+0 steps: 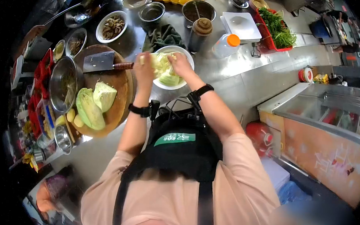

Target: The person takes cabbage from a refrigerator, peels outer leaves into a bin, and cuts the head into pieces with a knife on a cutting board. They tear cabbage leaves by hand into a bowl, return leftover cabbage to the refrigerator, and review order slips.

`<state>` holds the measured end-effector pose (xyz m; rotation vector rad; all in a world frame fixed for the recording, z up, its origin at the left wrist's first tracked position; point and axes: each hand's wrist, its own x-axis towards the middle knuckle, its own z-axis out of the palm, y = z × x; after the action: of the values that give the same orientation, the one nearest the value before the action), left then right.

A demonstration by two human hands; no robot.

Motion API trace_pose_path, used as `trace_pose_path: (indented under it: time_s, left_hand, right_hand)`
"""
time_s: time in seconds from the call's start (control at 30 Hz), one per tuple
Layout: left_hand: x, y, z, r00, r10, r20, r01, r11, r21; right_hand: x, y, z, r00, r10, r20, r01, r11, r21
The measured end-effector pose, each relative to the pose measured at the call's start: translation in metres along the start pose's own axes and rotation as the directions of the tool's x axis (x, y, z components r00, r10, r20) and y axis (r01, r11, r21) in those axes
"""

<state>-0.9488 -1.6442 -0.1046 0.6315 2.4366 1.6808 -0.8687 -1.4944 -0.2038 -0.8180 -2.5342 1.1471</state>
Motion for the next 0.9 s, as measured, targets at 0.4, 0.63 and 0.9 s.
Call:
trace_pose_path:
  time_s: [0.4,0.63,0.9]
  left_hand:
    - [-0.005,-0.015,0.073,0.911,0.266,0.316,-0.39,0.804,0.449]
    - [-0.019,-0.006,0.138,0.984,0.136,0.118,-0.178,0.639,0.748]
    - [-0.023,-0.033,0.175,0.993,-0.089,-0.077,0.115,0.572,0.812]
  right_hand:
    - [0.098,0.01,-0.417,0.878,0.066,0.474,-0.086,0.996,0.02]
    - [0.402,0.213,-0.487,0.978,-0.019,-0.207,-0.023,0.98,-0.199]
    - [0.569,0.301,-0.433,0.998,-0.005,-0.06,-0.026,0.872,-0.489]
